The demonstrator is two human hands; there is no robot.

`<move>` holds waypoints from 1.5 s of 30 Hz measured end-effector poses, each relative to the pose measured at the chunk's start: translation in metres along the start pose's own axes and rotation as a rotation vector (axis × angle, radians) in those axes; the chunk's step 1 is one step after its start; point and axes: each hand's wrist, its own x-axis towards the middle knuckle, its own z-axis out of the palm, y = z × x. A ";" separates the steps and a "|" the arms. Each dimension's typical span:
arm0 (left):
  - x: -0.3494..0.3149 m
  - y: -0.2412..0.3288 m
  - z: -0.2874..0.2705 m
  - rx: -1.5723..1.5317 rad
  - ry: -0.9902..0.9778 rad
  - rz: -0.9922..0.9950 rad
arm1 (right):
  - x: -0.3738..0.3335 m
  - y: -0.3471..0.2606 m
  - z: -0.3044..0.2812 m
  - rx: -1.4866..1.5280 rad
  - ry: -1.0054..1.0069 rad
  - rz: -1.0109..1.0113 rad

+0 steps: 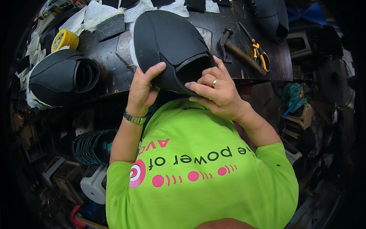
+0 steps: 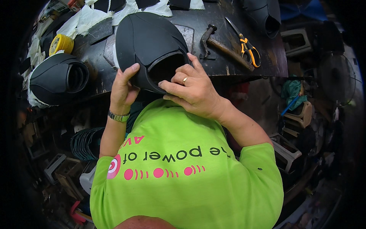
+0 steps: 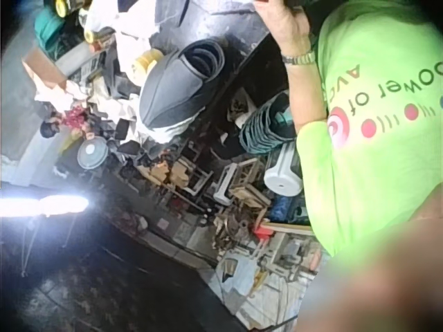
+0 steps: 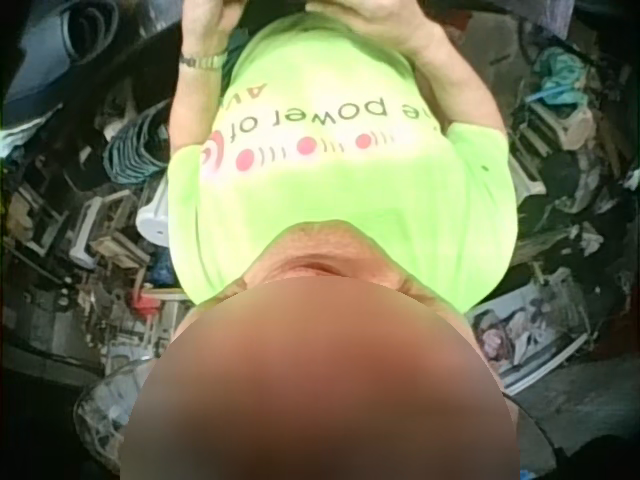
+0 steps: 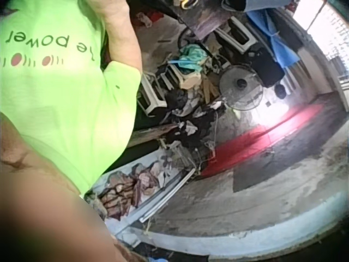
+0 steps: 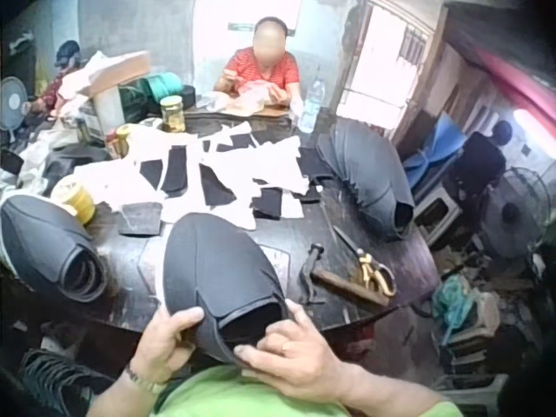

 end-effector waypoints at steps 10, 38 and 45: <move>-0.005 0.076 0.017 1.477 -0.260 0.757 | -0.033 0.090 -0.042 -0.496 0.100 0.401; 0.004 0.027 0.000 1.744 -0.286 1.139 | 0.025 0.037 -0.036 0.359 0.455 0.320; 0.003 0.024 0.001 1.761 -0.270 1.142 | 0.020 0.025 0.009 -0.055 -0.048 0.348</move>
